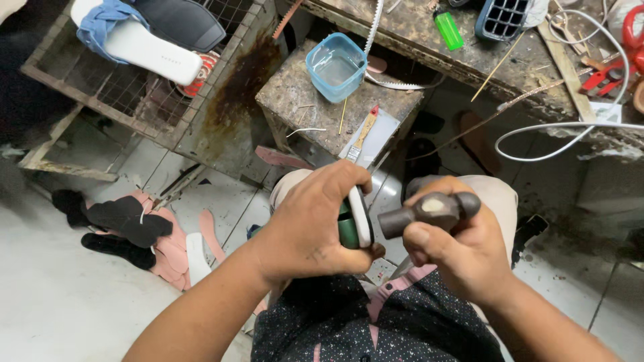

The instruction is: The person picks up a sandal with a blue fabric strap, aligns a blue heel block against the sole, presses it into place, and hammers the heel to secure it. They place finished sandals on a wire rack and repeat the heel-attaching process on additional sandals, including a green-soled pair.

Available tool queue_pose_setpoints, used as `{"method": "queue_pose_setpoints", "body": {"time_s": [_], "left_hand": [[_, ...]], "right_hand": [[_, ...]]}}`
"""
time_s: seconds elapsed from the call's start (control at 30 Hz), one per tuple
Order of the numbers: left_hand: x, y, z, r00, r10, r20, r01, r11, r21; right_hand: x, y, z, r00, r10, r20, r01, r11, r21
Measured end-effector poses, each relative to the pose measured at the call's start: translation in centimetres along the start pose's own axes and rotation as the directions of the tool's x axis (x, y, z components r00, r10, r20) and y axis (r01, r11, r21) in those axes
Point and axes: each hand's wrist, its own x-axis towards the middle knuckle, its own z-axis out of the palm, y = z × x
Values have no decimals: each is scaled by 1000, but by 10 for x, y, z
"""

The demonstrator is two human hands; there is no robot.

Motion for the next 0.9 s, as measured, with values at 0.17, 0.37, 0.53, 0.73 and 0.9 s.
{"method": "queue_pose_setpoints", "body": {"time_s": [0.17,0.37,0.53,0.73,0.9], "left_hand": [[2,-6,6,1000,13,-7,-13,1000,8],[-4,5,16,995,-57,-79,64,994,93],[-33,19,45,980,77,-185,-62,994,90],[-84,-41,35,735,-403,-546,450,891,-53],[-127,-82,69,535,-815,-222,761,580,-293]], "right_hand": [[-19,35,1,962,-269,-38,270,962,43],[-20,30,-8,974,-221,-48,201,944,-261],[-21,40,0,979,-205,-15,176,872,-458],[-38,43,-15,997,-78,26,82,938,-336],[-59,49,-16,975,-122,187,204,829,-521]]}}
